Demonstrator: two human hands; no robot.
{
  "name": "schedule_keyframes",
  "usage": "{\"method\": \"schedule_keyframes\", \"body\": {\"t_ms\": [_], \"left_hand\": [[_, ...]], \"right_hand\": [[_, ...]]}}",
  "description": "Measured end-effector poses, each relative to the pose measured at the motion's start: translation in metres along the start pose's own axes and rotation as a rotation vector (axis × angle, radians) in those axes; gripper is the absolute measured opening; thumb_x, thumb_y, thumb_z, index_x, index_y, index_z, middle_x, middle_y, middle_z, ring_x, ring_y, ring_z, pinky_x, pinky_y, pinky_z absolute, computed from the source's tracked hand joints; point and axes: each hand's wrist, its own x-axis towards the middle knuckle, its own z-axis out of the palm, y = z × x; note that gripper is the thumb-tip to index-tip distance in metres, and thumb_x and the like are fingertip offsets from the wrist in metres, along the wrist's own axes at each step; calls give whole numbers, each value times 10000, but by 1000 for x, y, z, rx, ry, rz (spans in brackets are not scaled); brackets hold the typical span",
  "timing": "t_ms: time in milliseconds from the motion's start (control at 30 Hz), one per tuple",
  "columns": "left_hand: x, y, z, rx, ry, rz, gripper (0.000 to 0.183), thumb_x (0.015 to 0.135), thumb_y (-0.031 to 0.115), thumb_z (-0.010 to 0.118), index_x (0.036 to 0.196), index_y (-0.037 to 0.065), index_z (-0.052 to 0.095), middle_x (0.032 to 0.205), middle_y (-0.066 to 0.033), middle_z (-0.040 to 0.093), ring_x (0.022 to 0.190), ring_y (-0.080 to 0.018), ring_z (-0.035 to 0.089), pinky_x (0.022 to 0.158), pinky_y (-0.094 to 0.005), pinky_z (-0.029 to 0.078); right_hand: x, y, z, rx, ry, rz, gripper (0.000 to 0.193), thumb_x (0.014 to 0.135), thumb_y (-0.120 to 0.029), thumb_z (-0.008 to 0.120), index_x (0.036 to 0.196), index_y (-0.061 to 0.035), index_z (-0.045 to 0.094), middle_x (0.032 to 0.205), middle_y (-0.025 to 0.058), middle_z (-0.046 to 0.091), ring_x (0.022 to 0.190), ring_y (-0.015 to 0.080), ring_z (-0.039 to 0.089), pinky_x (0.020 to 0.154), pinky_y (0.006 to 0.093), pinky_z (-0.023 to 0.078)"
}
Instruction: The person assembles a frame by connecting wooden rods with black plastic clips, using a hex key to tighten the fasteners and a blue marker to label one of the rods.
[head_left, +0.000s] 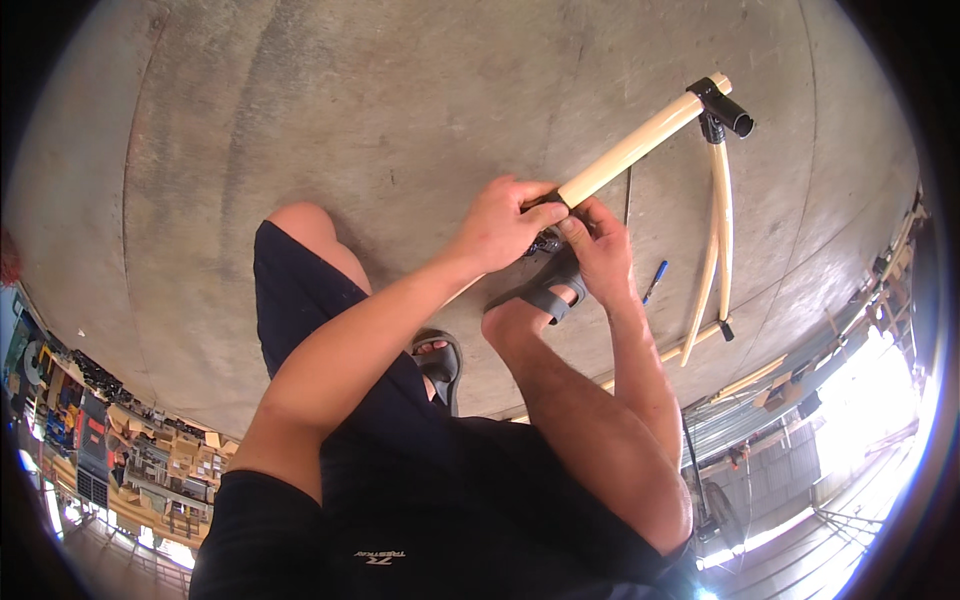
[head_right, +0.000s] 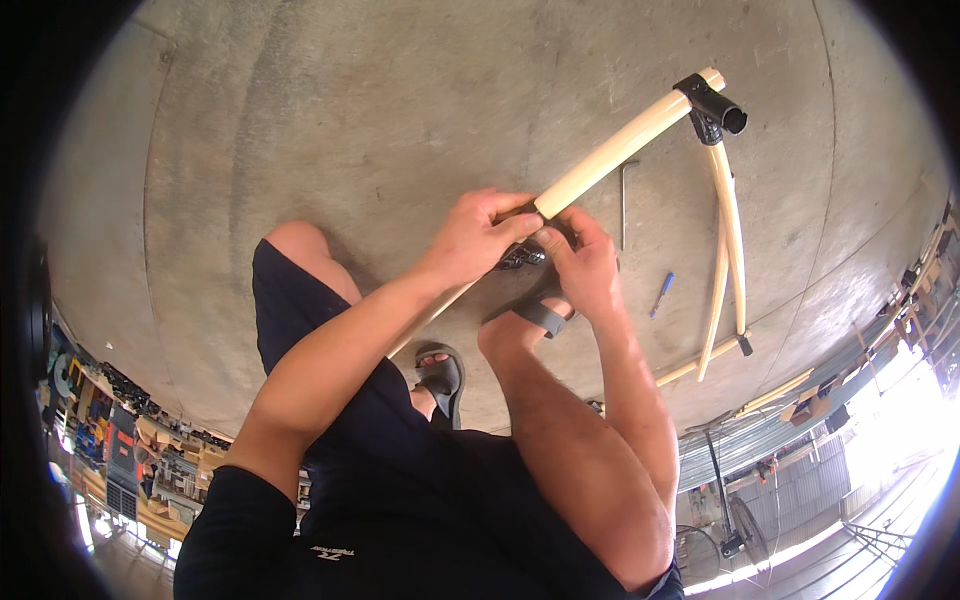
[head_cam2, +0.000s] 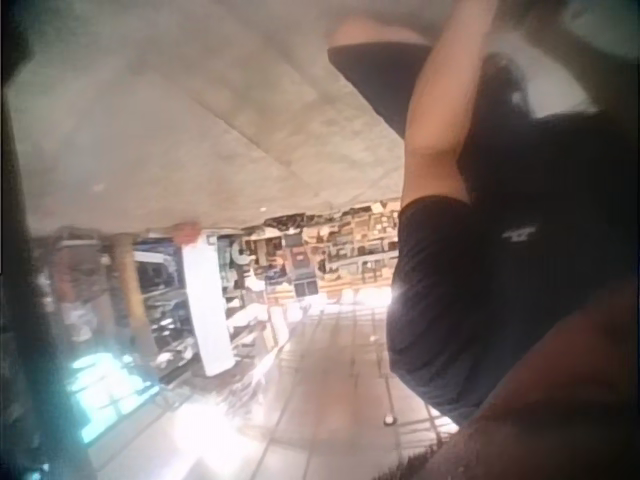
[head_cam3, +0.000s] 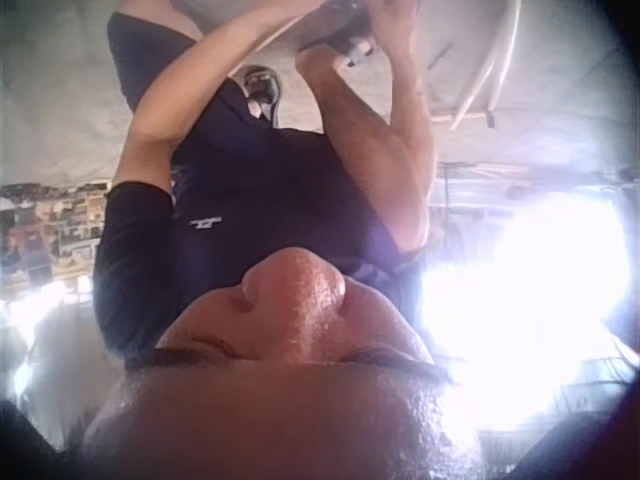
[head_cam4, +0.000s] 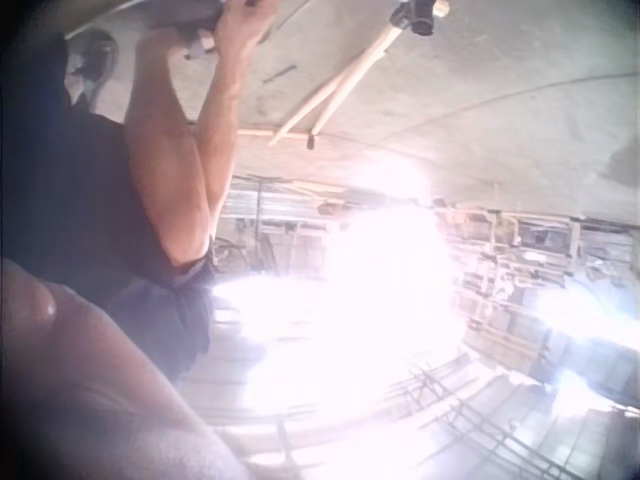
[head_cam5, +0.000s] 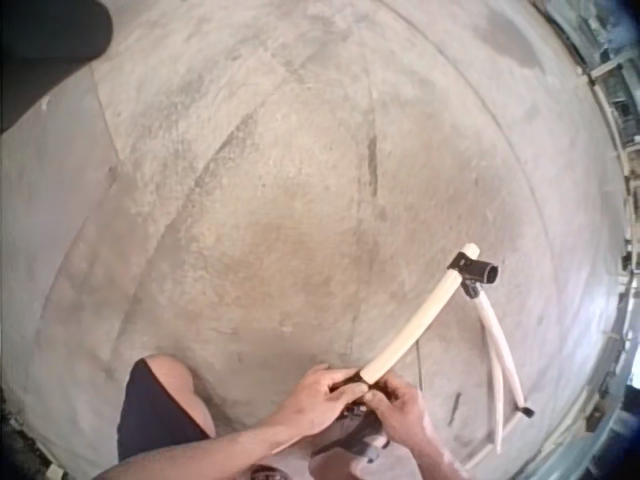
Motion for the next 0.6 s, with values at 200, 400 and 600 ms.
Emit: {"method": "schedule_keyframes", "body": {"t_ms": [200,400,600], "left_hand": [[-13,-8,-7,217,26,225,391,899,198,768,1259,52,721,1141,-177,730,1065,-340,668,1103,-471,422],[-17,-13,0,342,77,255,513,907,267,775,1347,28,666,1309,-214,694,1311,-369,605,1246,-549,274],[-22,-11,4,373,102,282,563,924,308,759,1391,19,637,1381,-239,649,1374,-366,561,1242,-585,263]], "right_hand": [[3,13,-6,6,-35,94,339,995,-149,722,1298,-3,680,1090,54,738,1002,111,642,897,281,519],[3,7,-4,42,-52,1,330,1000,-108,698,1317,-17,674,1103,56,742,1032,126,652,941,293,516],[-8,-18,9,-175,11,-122,360,1012,-80,672,1366,-18,649,1154,74,749,1082,147,668,971,325,524]]}}
